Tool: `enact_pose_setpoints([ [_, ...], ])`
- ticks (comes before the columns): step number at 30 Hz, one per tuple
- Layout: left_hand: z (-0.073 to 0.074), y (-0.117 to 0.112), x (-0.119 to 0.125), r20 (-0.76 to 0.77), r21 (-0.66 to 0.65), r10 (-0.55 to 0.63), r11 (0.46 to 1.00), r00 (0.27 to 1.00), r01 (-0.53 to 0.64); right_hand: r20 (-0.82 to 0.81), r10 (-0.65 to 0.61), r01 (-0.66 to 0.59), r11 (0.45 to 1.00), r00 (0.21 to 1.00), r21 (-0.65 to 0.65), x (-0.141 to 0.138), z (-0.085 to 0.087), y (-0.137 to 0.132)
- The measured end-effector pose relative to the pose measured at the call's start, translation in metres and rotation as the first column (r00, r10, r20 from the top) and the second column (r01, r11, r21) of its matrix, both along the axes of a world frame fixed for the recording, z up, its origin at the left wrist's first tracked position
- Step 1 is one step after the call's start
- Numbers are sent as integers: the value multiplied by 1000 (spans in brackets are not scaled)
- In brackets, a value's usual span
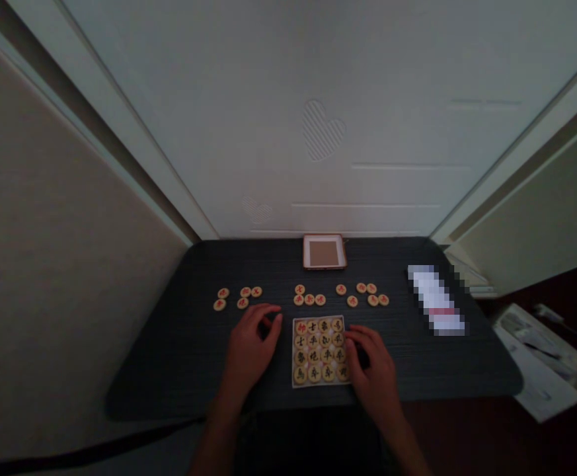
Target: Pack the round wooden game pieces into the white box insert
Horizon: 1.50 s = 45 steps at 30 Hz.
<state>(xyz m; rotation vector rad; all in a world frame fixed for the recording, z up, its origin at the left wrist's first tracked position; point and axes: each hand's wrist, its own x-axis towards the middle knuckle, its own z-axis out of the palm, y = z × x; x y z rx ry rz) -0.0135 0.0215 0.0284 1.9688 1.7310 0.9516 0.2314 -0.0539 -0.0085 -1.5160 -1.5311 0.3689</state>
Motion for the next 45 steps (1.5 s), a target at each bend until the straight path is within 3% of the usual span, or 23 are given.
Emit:
enact_pose_setpoints([
  [3, -6, 13, -11, -81, 43, 72, 997, 994, -69, 3, -4, 4, 1000, 1000, 3, 0, 1, 0],
  [9, -17, 22, -15, -229, -10, 82, 996, 970, -87, 4, -2, 2, 1000, 1000, 9, 0, 2, 0],
  [15, -19, 10, -13, -221, 43, 46, 998, 974, -38, 4, 1, -1, 1000, 1000, -20, 0, 3, 0],
  [23, -20, 10, -10, -212, 2, 77, 997, 974, -79, -7, -9, 9, 1000, 1000, 21, 0, 2, 1],
  [30, -19, 14, -5, -196, 47, 131, 991, 972, -124, -13, -3, 3, 1000, 1000, -3, 0, 2, 0],
  [33, -15, 13, -1, -134, 27, 144, 990, 980, -142, -16, 3, -3, 1000, 1000, -16, 0, 2, 0],
  [37, -4, 8, 9, 107, 31, 71, 997, 992, -75, -14, -1, 0, 999, 1000, -34, -1, 2, 0],
  [41, 2, 2, 19, 338, -11, -14, 1000, 941, 19, -6, -8, 8, 999, 1000, -35, -1, 4, 0],
  [45, 2, 0, 25, 447, -82, -37, 993, 894, 82, -15, -3, 2, 1000, 1000, -28, -1, 4, 0],
])
